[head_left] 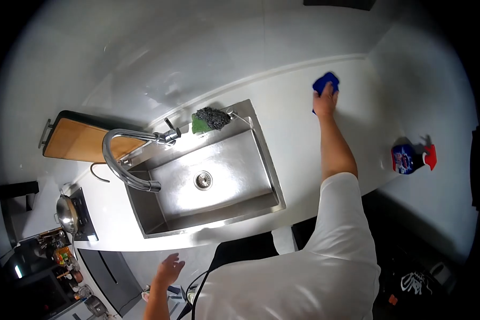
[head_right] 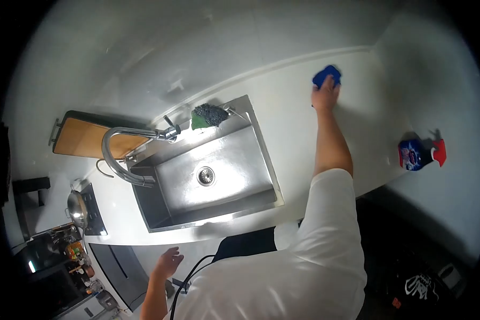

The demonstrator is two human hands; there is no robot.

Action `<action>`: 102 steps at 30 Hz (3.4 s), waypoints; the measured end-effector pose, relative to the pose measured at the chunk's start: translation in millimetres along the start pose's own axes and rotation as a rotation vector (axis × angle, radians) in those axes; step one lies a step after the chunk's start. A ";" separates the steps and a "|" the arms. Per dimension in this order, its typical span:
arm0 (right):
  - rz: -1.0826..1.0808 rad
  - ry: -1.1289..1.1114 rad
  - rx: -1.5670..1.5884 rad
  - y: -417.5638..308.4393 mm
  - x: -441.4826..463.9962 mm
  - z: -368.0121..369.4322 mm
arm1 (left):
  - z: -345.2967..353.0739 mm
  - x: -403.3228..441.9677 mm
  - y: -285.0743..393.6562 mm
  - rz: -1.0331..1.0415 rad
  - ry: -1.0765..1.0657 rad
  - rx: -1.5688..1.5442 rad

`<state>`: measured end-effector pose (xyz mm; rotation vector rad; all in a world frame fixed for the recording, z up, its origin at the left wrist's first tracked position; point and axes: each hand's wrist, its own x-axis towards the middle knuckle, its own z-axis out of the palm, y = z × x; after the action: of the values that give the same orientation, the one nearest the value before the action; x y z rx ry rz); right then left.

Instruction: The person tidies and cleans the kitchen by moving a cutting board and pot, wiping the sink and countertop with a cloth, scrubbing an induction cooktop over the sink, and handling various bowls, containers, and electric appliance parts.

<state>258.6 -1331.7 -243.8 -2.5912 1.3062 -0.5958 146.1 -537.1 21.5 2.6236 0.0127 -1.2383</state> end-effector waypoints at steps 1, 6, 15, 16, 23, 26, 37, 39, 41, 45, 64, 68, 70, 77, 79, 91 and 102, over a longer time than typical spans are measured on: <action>-0.048 -0.049 -0.010 -29.3 0.8 -2.4 | 0.8 -4.5 -1.3 -0.023 0.001 -0.006; -0.426 -0.283 0.310 -129.1 -52.1 -24.2 | 1.0 -13.2 -1.1 -0.088 0.003 -0.025; -0.712 -0.475 0.726 -103.5 -188.2 -56.8 | -14.6 1.6 16.3 0.105 0.014 -0.031; -0.809 -0.616 0.800 -95.6 -193.6 -61.2 | -10.1 10.4 2.4 0.130 0.010 -0.028; 0.239 -1.176 1.346 9.9 -212.7 -184.6 | -14.2 37.9 38.7 0.281 -0.077 0.228; 0.427 -0.994 1.386 107.6 -175.7 -209.1 | -18.7 53.4 45.0 0.341 -0.053 0.259; 0.099 -0.004 -0.229 163.0 -260.0 -182.0 | -25.4 60.3 72.4 0.343 -0.088 0.225; 0.141 -0.042 -0.146 91.1 -309.3 -187.9 | -23.9 59.2 65.7 0.346 -0.082 0.163; 0.163 -0.073 -0.091 38.3 -353.0 -187.5 | -23.7 56.4 59.1 0.313 -0.102 0.158; 0.132 -0.134 0.043 -53.5 -420.1 -172.5 | -26.3 52.7 46.8 0.294 -0.112 0.162; -0.075 -0.143 0.008 -119.9 -353.3 -142.3 | -4.6 35.2 -37.2 0.156 -0.042 0.023; -0.268 -0.133 0.077 -154.8 -234.1 -80.3 | 12.8 22.0 -33.8 0.098 0.021 -0.133; -0.361 -0.177 0.092 -174.8 -169.8 -49.6 | 20.2 16.3 -34.2 0.080 0.034 -0.126; -0.822 -0.430 0.114 -173.7 -154.4 -70.3 | 27.7 -10.7 -26.6 0.024 0.012 -0.101; -0.951 -0.497 0.128 -152.7 -199.5 -97.4 | 26.4 -7.7 -27.0 0.064 0.014 -0.076; -0.461 -0.460 0.218 -128.0 -436.5 -160.0 | 1.8 25.2 -67.5 0.205 0.046 -0.161; -0.429 -0.724 0.719 -421.9 -650.7 -106.3 | -18.8 12.2 -242.2 0.121 0.116 -0.258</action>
<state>173.4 -555.9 -183.6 -2.1166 0.2368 -0.0949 141.7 -298.9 -27.6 2.4294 0.0309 -0.9727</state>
